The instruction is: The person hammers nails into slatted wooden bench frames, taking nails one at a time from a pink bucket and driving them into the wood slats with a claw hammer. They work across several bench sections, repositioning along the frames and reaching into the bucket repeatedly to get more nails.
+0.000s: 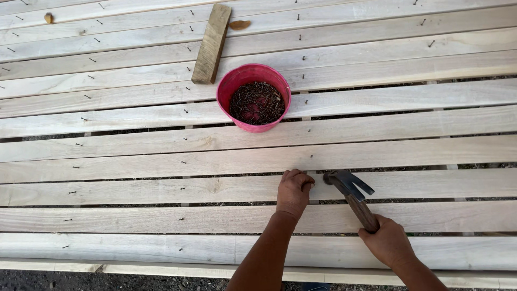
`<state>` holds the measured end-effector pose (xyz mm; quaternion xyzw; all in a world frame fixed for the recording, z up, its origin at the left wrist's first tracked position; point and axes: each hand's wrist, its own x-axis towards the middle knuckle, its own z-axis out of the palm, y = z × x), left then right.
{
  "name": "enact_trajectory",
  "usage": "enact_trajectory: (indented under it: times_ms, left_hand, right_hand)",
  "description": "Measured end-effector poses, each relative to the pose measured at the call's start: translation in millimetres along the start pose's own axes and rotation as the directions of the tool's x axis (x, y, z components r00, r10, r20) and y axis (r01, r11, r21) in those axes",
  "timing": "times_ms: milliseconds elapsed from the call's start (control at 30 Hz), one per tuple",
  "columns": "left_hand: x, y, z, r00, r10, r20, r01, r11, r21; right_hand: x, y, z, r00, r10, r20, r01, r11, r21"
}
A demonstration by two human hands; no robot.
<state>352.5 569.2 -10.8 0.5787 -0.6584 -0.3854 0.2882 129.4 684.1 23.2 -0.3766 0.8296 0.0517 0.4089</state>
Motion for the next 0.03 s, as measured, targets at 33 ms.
enact_trajectory:
  times_ms: [33]
  left_hand:
    - [-1.0, 0.6, 0.2, 1.000, 0.017, -0.011, -0.016, 1.000, 0.019]
  right_hand:
    - [-0.9, -1.6, 1.2, 1.000, 0.004, -0.007, -0.004, 1.000, 0.008]
